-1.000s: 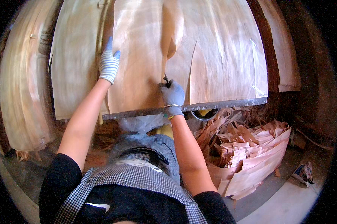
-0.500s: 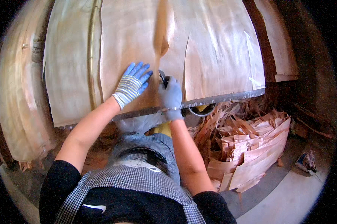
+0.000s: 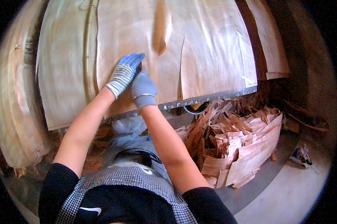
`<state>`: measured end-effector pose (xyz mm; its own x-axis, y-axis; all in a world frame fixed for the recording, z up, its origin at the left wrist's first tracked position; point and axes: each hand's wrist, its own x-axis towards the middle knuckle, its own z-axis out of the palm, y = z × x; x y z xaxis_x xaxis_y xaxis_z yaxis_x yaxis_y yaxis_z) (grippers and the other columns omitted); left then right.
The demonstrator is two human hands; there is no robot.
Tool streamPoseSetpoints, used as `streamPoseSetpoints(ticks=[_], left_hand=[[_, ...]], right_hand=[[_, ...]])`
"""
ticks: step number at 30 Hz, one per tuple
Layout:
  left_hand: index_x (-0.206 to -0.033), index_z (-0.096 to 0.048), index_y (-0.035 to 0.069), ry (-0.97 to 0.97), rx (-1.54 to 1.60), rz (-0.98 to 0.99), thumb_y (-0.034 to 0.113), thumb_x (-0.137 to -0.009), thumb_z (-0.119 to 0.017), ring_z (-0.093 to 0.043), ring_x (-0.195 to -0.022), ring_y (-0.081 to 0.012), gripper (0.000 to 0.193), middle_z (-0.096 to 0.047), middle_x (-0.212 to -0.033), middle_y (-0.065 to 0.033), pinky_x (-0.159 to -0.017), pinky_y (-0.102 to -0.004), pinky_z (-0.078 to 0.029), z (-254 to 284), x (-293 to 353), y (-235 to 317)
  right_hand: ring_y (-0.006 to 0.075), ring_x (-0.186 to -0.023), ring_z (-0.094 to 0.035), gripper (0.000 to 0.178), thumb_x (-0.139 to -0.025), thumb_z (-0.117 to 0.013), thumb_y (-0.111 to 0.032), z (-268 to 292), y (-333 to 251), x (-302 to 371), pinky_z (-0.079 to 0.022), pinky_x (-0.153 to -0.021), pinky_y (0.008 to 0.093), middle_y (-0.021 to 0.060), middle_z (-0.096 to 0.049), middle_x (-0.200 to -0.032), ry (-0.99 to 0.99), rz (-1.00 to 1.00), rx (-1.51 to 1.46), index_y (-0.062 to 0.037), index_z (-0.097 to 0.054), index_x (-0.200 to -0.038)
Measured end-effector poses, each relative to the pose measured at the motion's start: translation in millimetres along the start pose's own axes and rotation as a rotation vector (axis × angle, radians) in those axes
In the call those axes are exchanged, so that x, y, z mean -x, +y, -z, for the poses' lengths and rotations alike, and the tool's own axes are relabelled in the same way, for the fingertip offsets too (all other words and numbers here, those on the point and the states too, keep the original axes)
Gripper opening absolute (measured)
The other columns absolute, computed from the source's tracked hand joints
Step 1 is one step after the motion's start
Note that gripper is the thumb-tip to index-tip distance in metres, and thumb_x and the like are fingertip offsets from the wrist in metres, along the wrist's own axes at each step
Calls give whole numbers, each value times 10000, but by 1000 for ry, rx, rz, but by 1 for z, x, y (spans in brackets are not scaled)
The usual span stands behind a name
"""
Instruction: The person selects thin wood veneer sheets from a stack, places them on a metal workbench, and uses a blade to trim and shape the edges, occasionally using a long wooden rod to measure or position the material.
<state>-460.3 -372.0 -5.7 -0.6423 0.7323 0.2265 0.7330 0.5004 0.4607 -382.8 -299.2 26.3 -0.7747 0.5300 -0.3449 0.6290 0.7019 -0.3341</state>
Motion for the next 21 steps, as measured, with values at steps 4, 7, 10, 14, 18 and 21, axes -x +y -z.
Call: streamPoseSetpoints(ticks=[4, 7, 10, 14, 18, 21], left_hand=[[-1204, -465, 112, 0, -146, -104, 63, -804, -392, -415, -1165, -253, 410, -449, -1262, -98, -1001, -375, -287, -1, 7, -11], [-1236, -431, 103, -96, -95, -88, 232, -777, -526, -339, -1221, -258, 487, -384, -1316, -92, -1033, -393, -220, 5, 5, -2], [-1261, -403, 94, -162, -86, -66, 356, -728, -592, -289, -1252, -261, 623, -337, -1350, -83, -1050, -400, -177, 10, 6, -1], [-1267, -394, 91, -155, -60, -42, 361, -686, -635, -290, -1252, -270, 684, -345, -1343, -93, -1052, -403, -177, 5, 13, -7], [-1306, -328, 93, -150, 54, -7, 356, -611, -704, -302, -1241, -294, 832, -363, -1322, -130, -1050, -408, -186, 20, 2, 4], [-1333, -263, 93, -164, 97, 26, 369, -579, -726, -324, -1226, -302, 927, -366, -1308, -171, -1048, -411, -191, 23, 1, 9]], right_hand=[[382, -703, -610, 167, -837, -390, -130, -8, 7, 47, -491, -613, 449, 260, -598, -750, -119, 94, 20, 6, -421, -929], [371, -689, -613, 193, -830, -406, -137, -6, 34, 104, -499, -598, 428, 277, -591, -753, -362, 42, 194, 6, -404, -959], [317, -494, -577, 328, -805, -440, -95, -30, 106, 166, -473, -462, 406, 145, -597, -625, -129, 344, 132, 28, -382, -1103], [348, -532, -578, 279, -813, -443, -128, 9, 104, 138, -455, -495, 456, 159, -590, -631, -175, 235, 210, -30, -419, -1073], [363, -604, -599, 121, -825, -426, -145, 36, 57, 28, -463, -510, 453, 190, -591, -651, -28, 374, 184, -53, -441, -904], [359, -612, -604, 133, -826, -426, -143, 25, 44, -10, -471, -515, 446, 193, -596, -658, 11, 410, 269, -51, -442, -920]])
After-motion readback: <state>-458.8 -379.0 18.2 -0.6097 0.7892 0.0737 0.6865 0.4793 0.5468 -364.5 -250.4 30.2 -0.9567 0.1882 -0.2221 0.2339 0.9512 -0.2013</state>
